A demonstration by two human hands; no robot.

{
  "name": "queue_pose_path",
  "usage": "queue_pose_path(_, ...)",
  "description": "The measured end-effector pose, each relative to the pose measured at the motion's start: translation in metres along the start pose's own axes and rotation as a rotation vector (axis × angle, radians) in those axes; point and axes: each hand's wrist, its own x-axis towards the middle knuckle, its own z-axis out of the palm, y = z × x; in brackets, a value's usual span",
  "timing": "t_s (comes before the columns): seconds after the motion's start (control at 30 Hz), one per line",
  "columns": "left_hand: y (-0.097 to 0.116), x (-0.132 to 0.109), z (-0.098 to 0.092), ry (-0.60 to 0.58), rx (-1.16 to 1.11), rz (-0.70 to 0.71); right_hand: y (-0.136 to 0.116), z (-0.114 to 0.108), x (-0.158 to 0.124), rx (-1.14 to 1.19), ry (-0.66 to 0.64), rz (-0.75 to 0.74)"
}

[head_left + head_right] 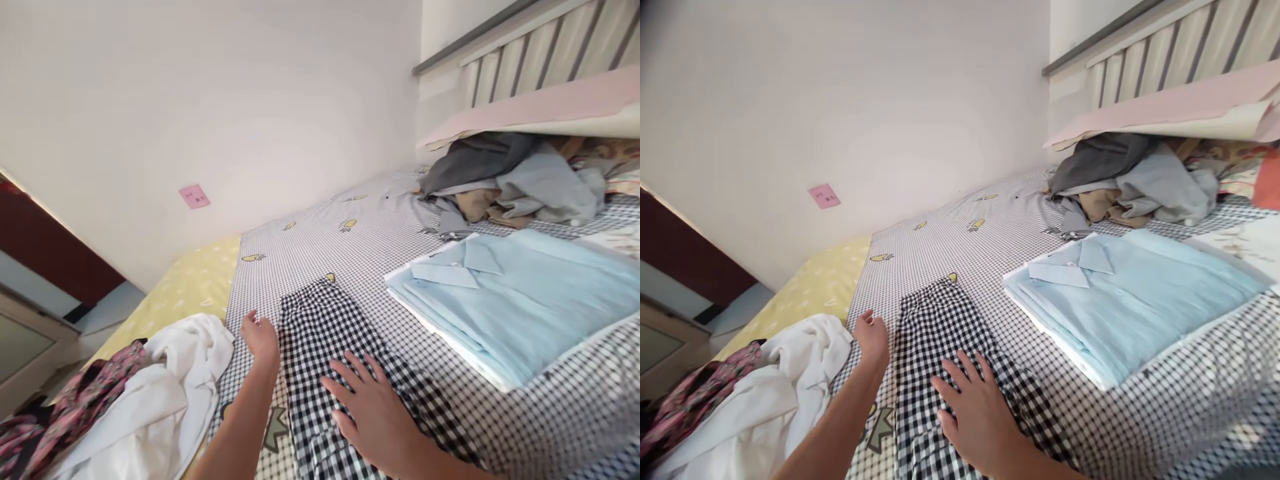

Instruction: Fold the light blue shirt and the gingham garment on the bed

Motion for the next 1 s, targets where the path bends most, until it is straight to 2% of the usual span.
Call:
queue_pose_path(0.07,0.005,-0.017,-0.003,-0.021,0.057,0.081,0.001,0.001,-0.001,0.000,-0.004,-0.004)
queue_pose_path(0.13,0.008,-0.034,0.001,-0.109,0.090,0.202,0.001,0.000,-0.001,-0.006,0.001,-0.012)
queue_pose_path(0.17,0.008,-0.040,0.005,-0.205,0.129,0.290,0.001,0.000,0.000,-0.013,0.005,-0.016)
queue_pose_path(0.27,-0.004,-0.050,0.025,-0.601,0.382,0.546,0.001,0.001,0.001,-0.027,-0.006,-0.015)
queue_pose_path(0.33,-0.014,-0.048,0.040,-0.758,0.551,0.617,0.002,0.003,0.002,-0.024,-0.033,-0.007)
queue_pose_path(0.47,-0.017,-0.039,0.062,-0.776,0.636,0.525,0.006,0.008,0.002,-0.003,-0.041,-0.019)
queue_pose_path(0.6,-0.006,-0.032,0.066,-0.863,0.636,0.442,0.008,0.009,0.002,0.025,-0.067,0.002)
queue_pose_path(0.87,-0.014,-0.039,0.047,-0.911,0.516,0.420,0.000,-0.002,0.004,0.061,-0.151,0.048)
queue_pose_path(1.0,-0.025,-0.051,0.032,-0.860,0.369,0.385,-0.003,-0.004,0.003,0.022,-0.105,0.038)
